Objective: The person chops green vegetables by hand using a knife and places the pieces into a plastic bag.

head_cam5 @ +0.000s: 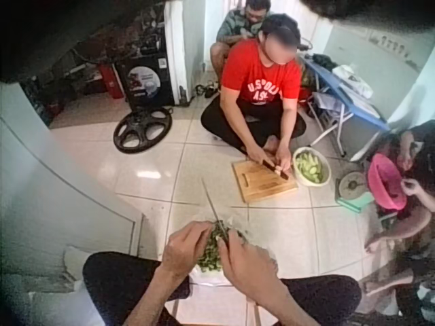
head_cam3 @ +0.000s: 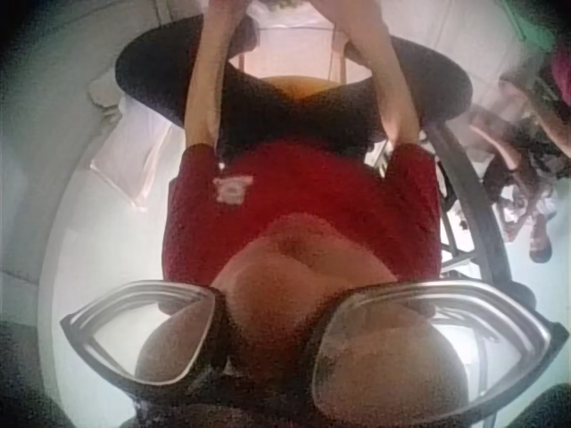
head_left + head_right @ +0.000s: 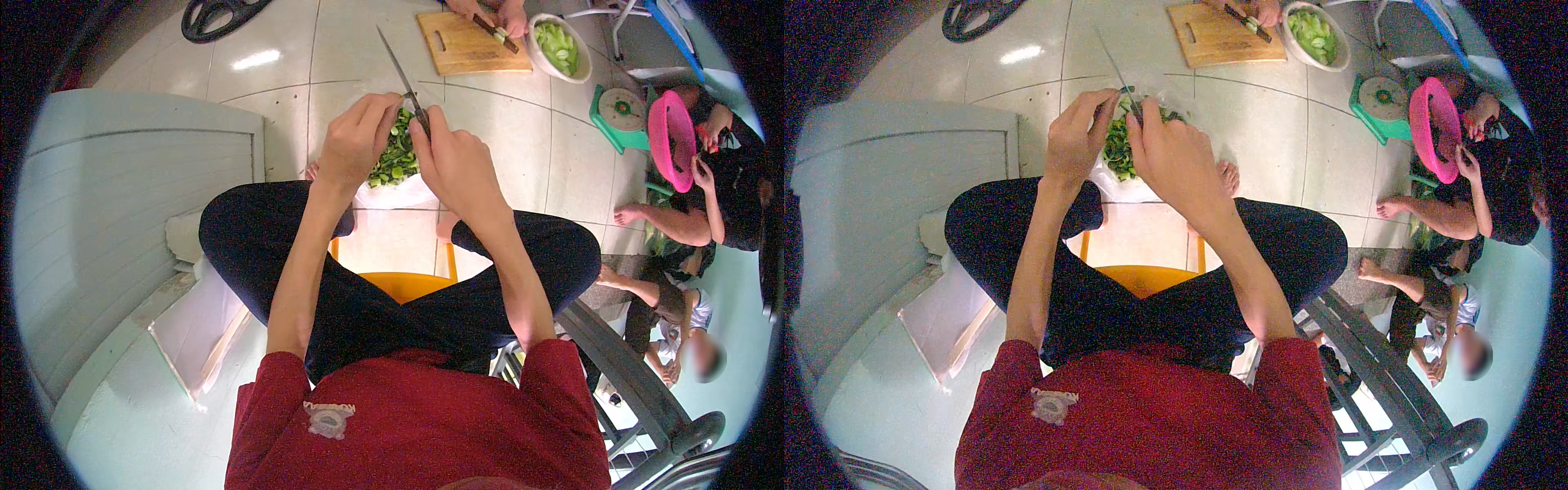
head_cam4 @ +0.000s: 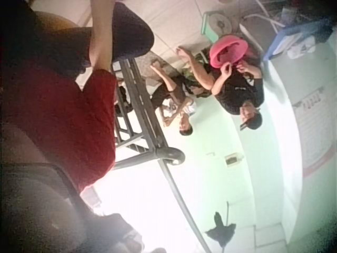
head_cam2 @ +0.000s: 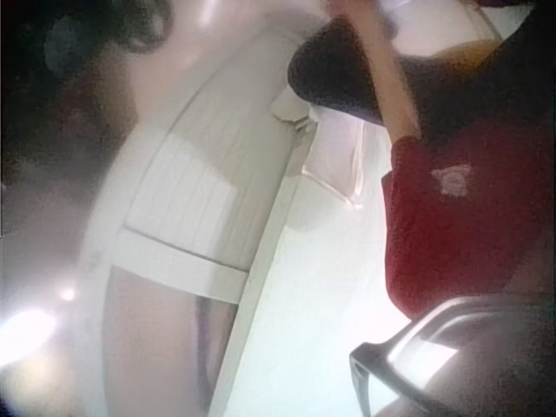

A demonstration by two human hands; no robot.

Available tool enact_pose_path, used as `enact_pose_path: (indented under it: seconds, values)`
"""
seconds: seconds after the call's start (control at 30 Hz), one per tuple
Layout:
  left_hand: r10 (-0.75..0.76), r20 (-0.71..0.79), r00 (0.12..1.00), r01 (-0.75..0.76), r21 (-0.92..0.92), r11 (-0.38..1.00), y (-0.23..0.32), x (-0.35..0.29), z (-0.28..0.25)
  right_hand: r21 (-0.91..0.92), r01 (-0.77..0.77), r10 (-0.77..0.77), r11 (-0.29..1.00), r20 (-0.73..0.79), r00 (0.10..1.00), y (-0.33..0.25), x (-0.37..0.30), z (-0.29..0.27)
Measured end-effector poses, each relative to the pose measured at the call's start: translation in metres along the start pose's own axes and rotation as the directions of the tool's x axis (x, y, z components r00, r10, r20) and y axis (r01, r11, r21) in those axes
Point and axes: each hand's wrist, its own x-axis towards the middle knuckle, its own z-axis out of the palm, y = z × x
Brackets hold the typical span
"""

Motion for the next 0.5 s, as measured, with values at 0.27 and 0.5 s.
enact_pose_path:
  seconds: [0.27, 0.5]
  values:
    - [-0.025, -0.003, 1.0, 0.025, -0.001, 1.0, -0.001, -0.001, 0.001, -0.071, 0.004, -0.001, 0.997, 0.054, 0.999, 0.002, 0.001, -0.008]
    - [-0.089, 0.007, 0.996, 0.089, -0.01, 0.996, -0.004, -0.004, 0.006, -0.057, -0.001, 0.01, 0.998, 0.147, 0.989, 0.003, -0.001, -0.014]
